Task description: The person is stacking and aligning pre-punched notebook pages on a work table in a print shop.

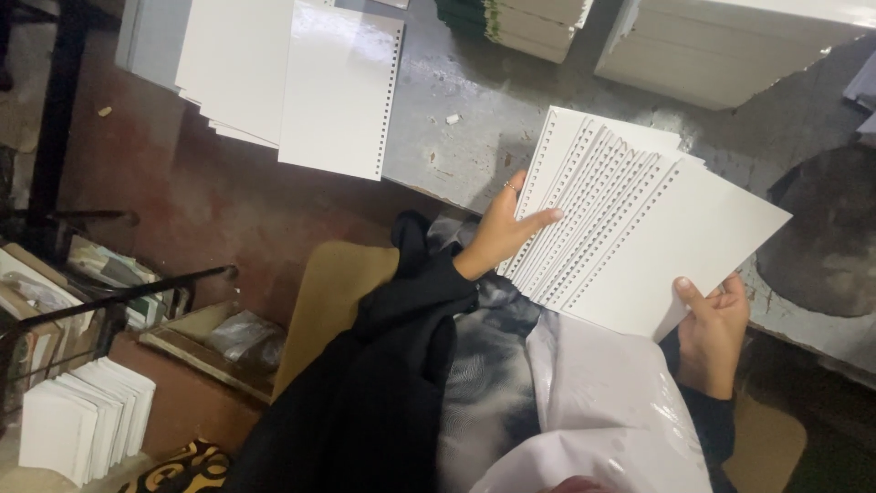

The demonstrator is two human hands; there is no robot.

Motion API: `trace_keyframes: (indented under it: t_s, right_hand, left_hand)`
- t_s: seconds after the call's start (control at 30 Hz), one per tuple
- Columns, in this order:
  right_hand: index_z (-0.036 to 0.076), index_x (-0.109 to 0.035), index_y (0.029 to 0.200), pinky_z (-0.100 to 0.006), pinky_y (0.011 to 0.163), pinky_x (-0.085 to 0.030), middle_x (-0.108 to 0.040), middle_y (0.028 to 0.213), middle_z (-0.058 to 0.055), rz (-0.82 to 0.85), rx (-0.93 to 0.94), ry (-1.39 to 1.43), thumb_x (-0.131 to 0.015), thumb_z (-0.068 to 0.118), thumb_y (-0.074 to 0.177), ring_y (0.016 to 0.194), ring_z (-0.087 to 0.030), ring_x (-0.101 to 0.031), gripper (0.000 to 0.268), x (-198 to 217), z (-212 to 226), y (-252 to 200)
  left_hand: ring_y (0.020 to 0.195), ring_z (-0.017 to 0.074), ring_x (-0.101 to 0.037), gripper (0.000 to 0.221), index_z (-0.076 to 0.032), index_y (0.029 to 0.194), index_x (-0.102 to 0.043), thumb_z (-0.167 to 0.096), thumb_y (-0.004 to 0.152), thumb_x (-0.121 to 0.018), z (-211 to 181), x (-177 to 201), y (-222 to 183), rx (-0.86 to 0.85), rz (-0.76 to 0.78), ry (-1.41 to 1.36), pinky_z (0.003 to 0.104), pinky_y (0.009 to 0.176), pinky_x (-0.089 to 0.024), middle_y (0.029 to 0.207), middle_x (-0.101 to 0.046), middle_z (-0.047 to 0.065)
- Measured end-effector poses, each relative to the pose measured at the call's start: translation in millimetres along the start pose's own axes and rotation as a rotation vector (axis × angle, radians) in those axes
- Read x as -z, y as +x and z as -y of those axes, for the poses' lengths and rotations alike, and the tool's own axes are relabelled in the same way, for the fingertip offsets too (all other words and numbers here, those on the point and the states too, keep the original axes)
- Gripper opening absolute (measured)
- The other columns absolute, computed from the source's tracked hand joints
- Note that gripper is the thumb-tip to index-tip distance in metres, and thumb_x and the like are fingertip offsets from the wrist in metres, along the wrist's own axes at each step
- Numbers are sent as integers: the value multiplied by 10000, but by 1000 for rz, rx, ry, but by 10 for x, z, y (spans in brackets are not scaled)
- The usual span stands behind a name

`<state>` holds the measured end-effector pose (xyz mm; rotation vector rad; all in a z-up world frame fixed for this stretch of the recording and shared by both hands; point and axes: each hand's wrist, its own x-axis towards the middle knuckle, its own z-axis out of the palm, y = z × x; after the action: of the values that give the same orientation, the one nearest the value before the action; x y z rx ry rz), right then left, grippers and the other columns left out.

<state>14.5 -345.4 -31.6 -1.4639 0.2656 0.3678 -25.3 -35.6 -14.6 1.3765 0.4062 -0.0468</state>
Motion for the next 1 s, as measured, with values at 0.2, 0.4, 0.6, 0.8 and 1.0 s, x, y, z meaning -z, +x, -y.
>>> trace_keyframes:
  t_s: [0.2,0.4,0.6,0.8,1.0]
  right_hand:
    - [56,-492,1416,-239,1096,-482,-623,1388,-74,-31,-7,-11,-666,24,898,1226,-133,-615,547,70,-87,-112]
    - [42,-425,1490,-306,1137,-464,-574,1461,-111,-45,-36,-23,-653,21,898,1311,-181,-574,635,156,-132,-163]
    - [62,-458,1494,-244,1079,-499,-622,1399,-87,-67,-46,-2,-666,34,902,1233,-139,-617,628,216,-205,-172]
    - [57,-470,1455,-281,1106,-491,-607,1426,-97,-79,-19,22,-662,20,903,1262,-155,-601,586,193,-219,-197]
    - [64,-476,1438,-263,1078,-499,-618,1393,-89,-108,6,-37,-686,29,914,1231,-143,-608,565,106,-177,-217]
  left_hand:
    - [1195,244,-683,672,-74,1304,-565,-359,751,-819,-69,-1,-40,77,-69,95,388,1024,-557,1285,-698,108]
    - [1201,256,-692,649,-79,1281,-616,-356,738,-841,39,-8,17,34,-14,50,401,1021,-575,1292,-709,120]
    - [1201,262,-685,577,-54,1289,-581,-310,816,-788,111,8,40,66,3,-2,411,1017,-569,1303,-694,129]
    - [1195,259,-680,522,-52,1282,-567,-274,850,-756,94,3,13,78,-33,16,404,1004,-569,1300,-688,130]
    - [1237,268,-657,529,-42,1360,-535,-276,912,-689,21,-23,-2,52,-13,4,421,1050,-547,1344,-663,134]
